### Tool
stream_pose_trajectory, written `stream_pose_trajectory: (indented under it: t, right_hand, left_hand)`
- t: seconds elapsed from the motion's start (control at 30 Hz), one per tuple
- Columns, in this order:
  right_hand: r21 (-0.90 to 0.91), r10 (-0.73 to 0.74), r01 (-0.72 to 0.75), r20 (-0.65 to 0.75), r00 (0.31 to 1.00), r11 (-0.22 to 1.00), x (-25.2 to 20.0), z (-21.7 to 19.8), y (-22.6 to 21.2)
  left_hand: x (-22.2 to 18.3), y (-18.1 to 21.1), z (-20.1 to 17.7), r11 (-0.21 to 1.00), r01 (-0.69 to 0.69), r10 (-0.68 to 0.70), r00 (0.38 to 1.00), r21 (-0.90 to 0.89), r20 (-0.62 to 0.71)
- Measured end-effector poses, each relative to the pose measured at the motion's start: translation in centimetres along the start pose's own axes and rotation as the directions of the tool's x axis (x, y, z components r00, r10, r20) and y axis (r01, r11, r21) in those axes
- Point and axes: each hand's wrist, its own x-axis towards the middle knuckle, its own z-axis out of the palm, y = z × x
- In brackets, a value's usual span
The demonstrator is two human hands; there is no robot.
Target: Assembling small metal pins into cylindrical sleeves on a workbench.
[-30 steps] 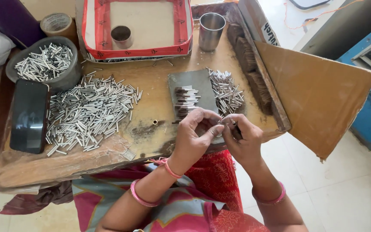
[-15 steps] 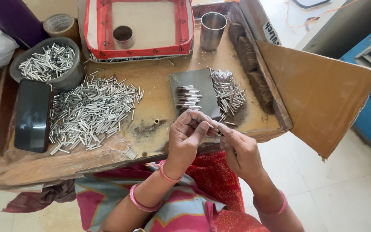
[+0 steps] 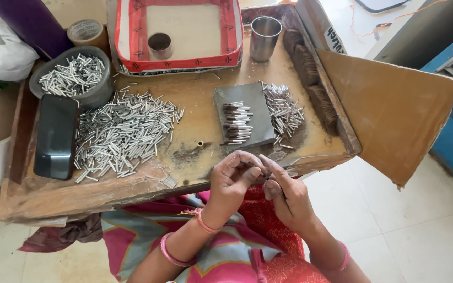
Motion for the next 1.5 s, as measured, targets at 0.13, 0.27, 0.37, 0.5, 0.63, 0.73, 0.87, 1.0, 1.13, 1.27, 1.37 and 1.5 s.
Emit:
stream_pose_trajectory:
  t: [0.13,0.27,0.37,0.5,0.63,0.73,0.87,1.0,1.13,1.27,1.37,1.5]
  right_hand:
    - [-0.026,-0.006,0.006,0.017,1.000,1.000,-1.0,0.3,1.2]
    - [-0.079,-0.141,0.134,-0.093,0.986,0.988,-1.0,0.4,0.1]
    - [-0.132,-0.117,0.093,-0.185,0.976,0.987,-1.2,0.6,0.1]
    - [-0.119,-0.115,0.096,-0.163,0.980,0.988,-1.4,1.1,0.0]
    - [-0.122,-0.093,0.074,-0.164,0.982,0.990,-1.4,1.4,0.5]
    - [-0.127,-0.083,0.064,-0.154,0.985,0.990,-1.2,1.5,0.1]
    - [-0.017,-0.019,0.016,-0.137,0.990,1.000,-0.8,1.2,0.2]
    - [-0.043,-0.152,0.152,-0.004,0.988,0.987,-0.7,0.7,0.7]
    - [-0.084,-0.077,0.075,-0.020,0.997,0.994,-0.9,1.2,0.9]
    - [-0.114,-0.124,0.115,-0.075,0.989,0.987,-0.3,0.7,1.7]
    - [0.084,0.002,0.001,-0.033,0.999,0.996,1.1,-0.5,2.5]
    - [-0.088,-0.004,-0.002,-0.063,0.998,0.996,4.9,-1.0,0.5]
  left_hand:
    - [-0.1,1.8,-1.0,0.995,-0.091,0.091,0.996,0.032,-0.013]
    - [-1.2,0.9,-0.8,0.977,-0.163,0.155,0.986,0.141,0.063]
    - [-1.6,1.5,-0.3,0.991,-0.082,0.068,0.989,0.106,0.130]
    - [-2.1,2.2,-0.4,0.991,-0.014,0.002,0.996,0.134,0.089]
    - [-2.2,2.1,-0.7,0.988,0.007,-0.016,0.998,0.157,0.055]
    - [-2.0,1.9,-0.8,0.993,0.015,-0.021,0.999,0.114,0.049]
    - [-1.8,1.3,-1.1,0.998,-0.002,-0.004,0.996,0.068,0.093]
    - [-1.9,0.8,-1.6,0.998,0.051,-0.054,0.991,0.031,0.120]
    - [-2.1,0.0,-1.4,0.995,0.096,-0.098,0.991,0.024,0.092]
    - [-1.7,1.8,-1.2,0.975,-0.009,-0.010,0.996,0.224,0.083]
    - [-0.2,3.5,-1.4,0.765,-0.284,0.265,0.957,0.579,0.119]
    - [2.1,4.1,-2.0,0.407,-0.363,0.436,0.884,0.838,0.171]
